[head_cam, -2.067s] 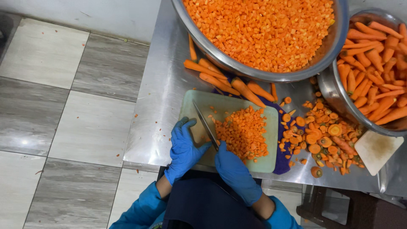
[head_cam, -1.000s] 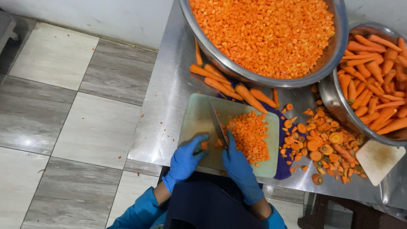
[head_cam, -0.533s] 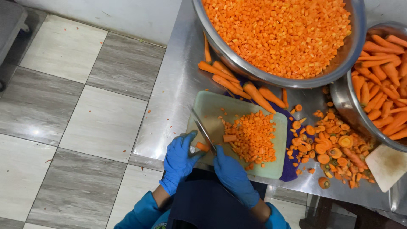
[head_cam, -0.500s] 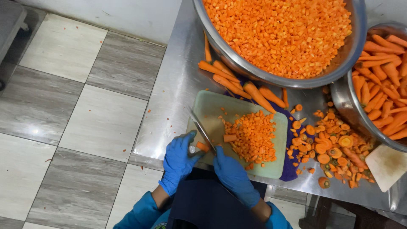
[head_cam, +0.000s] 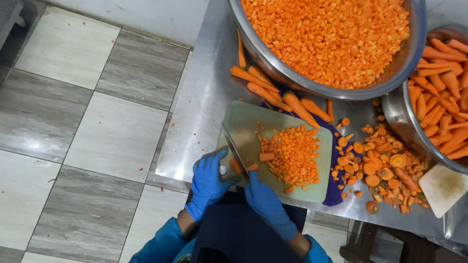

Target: The person picks up whole peeled carrots from the stainless steel table, places them on a cutting board, and dices them into small pieces with a knife. The diced carrot pieces are swept into a pile on the board and added to a large bowl of diced carrots, while trimmed ends and scraps accumulate beside the board.

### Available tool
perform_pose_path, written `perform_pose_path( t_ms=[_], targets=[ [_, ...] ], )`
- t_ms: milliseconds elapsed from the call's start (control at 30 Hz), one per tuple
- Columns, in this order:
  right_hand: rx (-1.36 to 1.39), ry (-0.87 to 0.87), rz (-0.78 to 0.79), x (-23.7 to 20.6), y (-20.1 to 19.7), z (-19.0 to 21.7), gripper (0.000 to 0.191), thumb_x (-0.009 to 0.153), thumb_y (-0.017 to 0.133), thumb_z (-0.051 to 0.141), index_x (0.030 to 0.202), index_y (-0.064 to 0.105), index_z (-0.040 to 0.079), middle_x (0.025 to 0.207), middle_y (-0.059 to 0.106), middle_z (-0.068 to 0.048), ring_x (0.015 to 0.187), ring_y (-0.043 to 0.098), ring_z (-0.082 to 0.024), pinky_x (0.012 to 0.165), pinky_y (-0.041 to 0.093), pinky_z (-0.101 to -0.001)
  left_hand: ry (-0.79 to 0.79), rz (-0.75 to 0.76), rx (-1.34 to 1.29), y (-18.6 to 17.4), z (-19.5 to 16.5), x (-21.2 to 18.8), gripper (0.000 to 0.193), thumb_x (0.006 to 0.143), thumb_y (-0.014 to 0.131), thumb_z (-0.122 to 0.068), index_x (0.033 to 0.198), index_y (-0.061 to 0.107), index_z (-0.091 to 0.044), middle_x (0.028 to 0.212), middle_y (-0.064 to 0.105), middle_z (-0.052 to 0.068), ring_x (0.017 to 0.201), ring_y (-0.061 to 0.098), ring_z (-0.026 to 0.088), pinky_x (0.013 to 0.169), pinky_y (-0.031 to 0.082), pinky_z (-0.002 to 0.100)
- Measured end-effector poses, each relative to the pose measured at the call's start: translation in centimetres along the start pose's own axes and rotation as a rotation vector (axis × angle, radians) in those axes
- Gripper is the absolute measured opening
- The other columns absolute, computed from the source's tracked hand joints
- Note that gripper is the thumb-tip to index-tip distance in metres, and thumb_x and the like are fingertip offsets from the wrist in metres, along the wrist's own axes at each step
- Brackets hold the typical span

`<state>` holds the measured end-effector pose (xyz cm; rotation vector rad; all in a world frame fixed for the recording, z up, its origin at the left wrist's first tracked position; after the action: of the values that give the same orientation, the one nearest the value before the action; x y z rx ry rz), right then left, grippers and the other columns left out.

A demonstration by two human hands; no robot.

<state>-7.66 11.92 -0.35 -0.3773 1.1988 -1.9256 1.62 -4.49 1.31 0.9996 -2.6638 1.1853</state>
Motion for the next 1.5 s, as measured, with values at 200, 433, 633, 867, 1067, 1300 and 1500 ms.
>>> perform_pose_path(
  t_ms=[200, 433, 633, 867, 1067, 1300, 1500],
  targets=[
    [-0.097, -0.138, 0.005, -0.2, -1.0, 0.6, 0.048, 0.097, 0.059, 0.019, 0.136, 0.046, -0.004, 0.065, 0.060, -0.015, 0.055, 0.061, -0.035, 0.050, 0.047, -0.0508, 0.032, -0.072, 0.023, -1.6, 0.4, 1.2, 0.102, 0.062, 0.093, -0.037, 0.148, 0.045, -0.009, 0.151, 0.047, 0.016, 0.136, 0.046, 0.037, 0.112, 0.035, 0.049],
    [-0.340, 0.054, 0.223, 1.4, 1.0, 1.8, 0.046, 0.098, 0.052, 0.016, 0.140, 0.045, 0.000, 0.069, 0.064, -0.013, 0.059, 0.065, -0.032, 0.051, 0.049, -0.0475, 0.045, -0.081, 0.098, -2.0, 1.2, 2.3, 0.103, 0.060, 0.093, -0.035, 0.147, 0.046, -0.009, 0.148, 0.046, 0.019, 0.136, 0.044, 0.039, 0.111, 0.036, 0.051],
    [-0.298, -0.222, 0.008, 2.0, -0.5, 2.5, 0.050, 0.102, 0.052, 0.016, 0.141, 0.041, -0.012, 0.075, 0.065, -0.023, 0.064, 0.065, -0.038, 0.055, 0.049, -0.0502, 0.056, 0.095, 0.074, -1.7, 1.7, 4.2, 0.075, 0.065, 0.090, -0.037, 0.128, 0.058, -0.015, 0.126, 0.060, 0.009, 0.123, 0.053, 0.032, 0.106, 0.039, 0.050],
    [0.166, 0.188, -0.066, -0.4, -1.2, -0.3, 0.048, 0.098, 0.055, 0.026, 0.135, 0.045, -0.005, 0.078, 0.064, -0.031, 0.070, 0.063, -0.048, 0.061, 0.046, -0.0573, 0.605, 0.355, -0.024, -1.3, 1.0, 6.7, 0.035, 0.079, 0.077, -0.025, 0.114, 0.072, -0.023, 0.114, 0.070, -0.004, 0.110, 0.063, 0.021, 0.096, 0.045, 0.040],
    [0.119, 0.290, -0.094, 0.3, -2.2, -1.9, 0.042, 0.102, 0.052, 0.028, 0.131, 0.048, -0.002, 0.073, 0.065, -0.028, 0.067, 0.065, -0.044, 0.059, 0.047, -0.0562, 0.395, 0.345, -0.015, 0.1, -0.2, 5.3, 0.036, 0.075, 0.080, -0.022, 0.109, 0.068, -0.018, 0.106, 0.069, 0.001, 0.101, 0.064, 0.025, 0.092, 0.048, 0.040],
    [0.000, 0.109, -0.048, 0.5, -1.3, -0.7, 0.049, 0.101, 0.053, 0.025, 0.139, 0.044, -0.004, 0.072, 0.065, -0.026, 0.063, 0.063, -0.043, 0.057, 0.046, -0.0565, -0.066, 0.063, -0.075, 0.9, -0.8, 0.8, 0.052, 0.074, 0.086, -0.021, 0.119, 0.063, -0.013, 0.104, 0.068, 0.009, 0.096, 0.062, 0.033, 0.087, 0.048, 0.045],
    [-0.030, -0.011, -0.051, 0.9, -1.1, -0.3, 0.051, 0.099, 0.054, 0.021, 0.139, 0.044, -0.009, 0.072, 0.063, -0.022, 0.064, 0.063, -0.039, 0.058, 0.047, -0.0528, -0.016, 0.056, -0.170, 0.3, 0.1, 0.3, 0.045, 0.077, 0.084, -0.019, 0.116, 0.064, -0.013, 0.112, 0.071, 0.008, 0.099, 0.066, 0.033, 0.088, 0.050, 0.043]
  ],
)
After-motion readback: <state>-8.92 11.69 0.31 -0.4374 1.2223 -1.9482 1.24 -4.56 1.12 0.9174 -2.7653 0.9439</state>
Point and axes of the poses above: each hand's wrist, its own x-axis towards the middle knuckle, its own y-axis out of the palm, z = x × y, the point moved 3 cm from there along x, towards the middle knuckle
